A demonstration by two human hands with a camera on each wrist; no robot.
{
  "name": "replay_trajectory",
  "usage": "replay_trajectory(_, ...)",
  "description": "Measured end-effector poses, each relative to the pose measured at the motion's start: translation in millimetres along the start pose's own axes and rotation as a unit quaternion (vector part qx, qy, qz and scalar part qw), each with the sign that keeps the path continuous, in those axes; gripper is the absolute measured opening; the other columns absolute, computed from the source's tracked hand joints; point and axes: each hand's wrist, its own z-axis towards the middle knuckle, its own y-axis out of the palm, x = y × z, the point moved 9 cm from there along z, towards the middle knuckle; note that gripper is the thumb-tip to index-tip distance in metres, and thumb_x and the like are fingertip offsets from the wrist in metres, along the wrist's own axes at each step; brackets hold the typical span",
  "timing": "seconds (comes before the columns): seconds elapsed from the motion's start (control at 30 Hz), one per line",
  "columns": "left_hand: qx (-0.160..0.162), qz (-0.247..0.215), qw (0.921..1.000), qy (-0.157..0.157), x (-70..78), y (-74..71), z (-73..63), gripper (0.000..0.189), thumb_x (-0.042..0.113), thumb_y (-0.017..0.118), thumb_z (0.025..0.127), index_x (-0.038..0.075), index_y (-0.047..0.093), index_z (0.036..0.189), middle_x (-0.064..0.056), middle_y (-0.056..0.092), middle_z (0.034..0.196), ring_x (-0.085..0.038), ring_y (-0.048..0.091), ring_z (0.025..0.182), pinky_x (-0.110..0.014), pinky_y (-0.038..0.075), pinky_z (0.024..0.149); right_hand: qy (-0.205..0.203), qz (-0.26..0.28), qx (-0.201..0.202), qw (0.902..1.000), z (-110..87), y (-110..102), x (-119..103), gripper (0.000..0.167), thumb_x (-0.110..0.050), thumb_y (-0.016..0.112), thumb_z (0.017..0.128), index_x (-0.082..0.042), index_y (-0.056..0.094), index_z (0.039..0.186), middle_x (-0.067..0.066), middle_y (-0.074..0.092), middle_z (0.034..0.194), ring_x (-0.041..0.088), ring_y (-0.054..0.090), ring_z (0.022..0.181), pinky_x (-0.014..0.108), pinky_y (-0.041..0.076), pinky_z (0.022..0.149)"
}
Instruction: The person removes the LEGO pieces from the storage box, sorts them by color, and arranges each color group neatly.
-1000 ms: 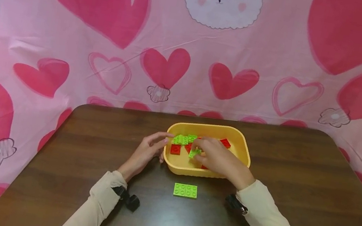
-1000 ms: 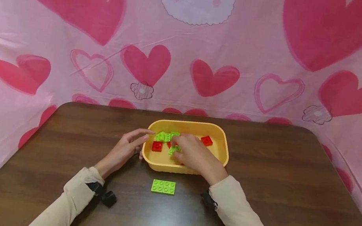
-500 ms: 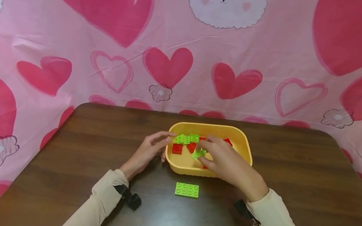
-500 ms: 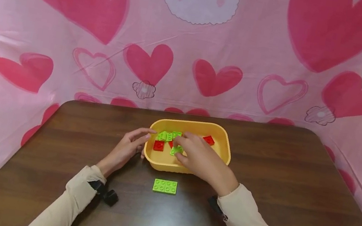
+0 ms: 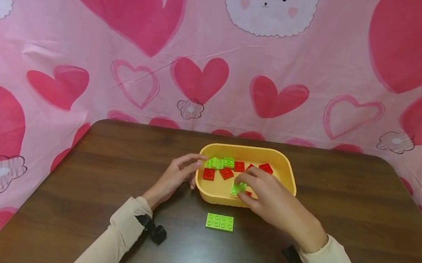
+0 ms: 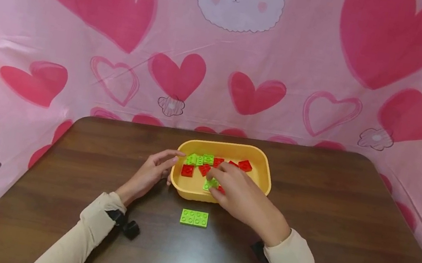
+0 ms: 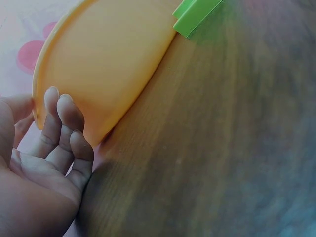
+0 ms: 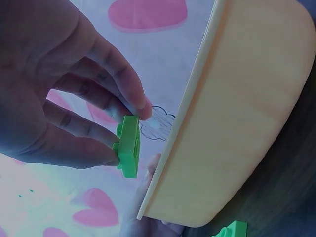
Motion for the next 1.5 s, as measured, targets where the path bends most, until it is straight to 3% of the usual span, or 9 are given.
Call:
replay_trajectory(0.23,0.0,0.0,1.0,0.0,-0.7,-1.2,-0.4,0.035,0.027,0.061,0.101,0.008,0.062,0.131,-0.021,0.058,0.099,-0.018,0.055,0.061,-0.026,0.053,0.056,-0.013,0.006,-0.011,0.9998,-8.1,3.6,-2.5,0.028,-0.019,0.081,0.084,-0.015,0.072,0.11,0.001,0.067,0.108,0.019,0.063,0.098,0.035,0.057,0.086)
replay_trajectory(0.53,-0.001,0.002,1.0,-0.004,-3.2,-0.7,1.3,0.036,0.028,0.061,0.1,0.008,0.062,0.13,-0.012,0.06,0.087,-0.017,0.056,0.06,-0.027,0.053,0.056,-0.042,0.028,0.012,0.9986,-26.2,10.2,-5.3,0.025,-0.018,0.08,0.085,-0.015,0.072,0.109,-0.004,0.065,0.104,0.015,0.063,0.092,0.031,0.057,0.084)
replay_trajectory(0.93,-0.004,0.002,1.0,0.001,0.9,2.0,1.0,0.035,0.027,0.06,0.101,0.008,0.062,0.13,-0.012,0.059,0.089,-0.017,0.056,0.061,-0.026,0.053,0.056,-0.059,0.057,0.007,0.9966,-50.8,23.3,-7.5,0.022,-0.019,0.079,0.086,-0.019,0.07,0.106,-0.011,0.062,0.102,0.011,0.061,0.09,0.028,0.056,0.082)
replay_trajectory(1.1,0.001,-0.003,1.0,0.001,1.2,0.8,0.8,0.035,0.028,0.061,0.1,0.008,0.063,0.129,-0.011,0.059,0.081,-0.018,0.056,0.059,-0.027,0.052,0.055,-0.06,0.032,0.0,0.9977,-52.7,29.0,-4.8,0.02,-0.016,0.08,0.085,-0.018,0.071,0.103,-0.01,0.063,0.101,0.01,0.062,0.089,0.028,0.056,0.08)
replay_trajectory(1.33,0.0,-0.004,1.0,-0.003,1.8,0.7,1.7,0.035,0.029,0.062,0.1,0.009,0.063,0.129,-0.015,0.06,0.087,-0.019,0.056,0.06,-0.027,0.052,0.056,-0.071,0.004,-0.017,0.9973,-55.0,41.4,-2.0,0.022,-0.007,0.081,0.082,-0.014,0.07,0.099,-0.006,0.063,0.097,0.009,0.061,0.086,0.03,0.056,0.076)
replay_trajectory(1.5,0.001,-0.005,1.0,-0.006,0.8,0.6,1.4,0.035,0.028,0.061,0.1,0.009,0.063,0.13,-0.013,0.06,0.084,-0.019,0.056,0.06,-0.027,0.052,0.056,-0.062,-0.019,-0.027,0.9975,-52.6,53.0,3.4,0.015,-0.009,0.079,0.084,-0.014,0.07,0.095,-0.005,0.062,0.093,0.005,0.058,0.081,0.028,0.055,0.072)
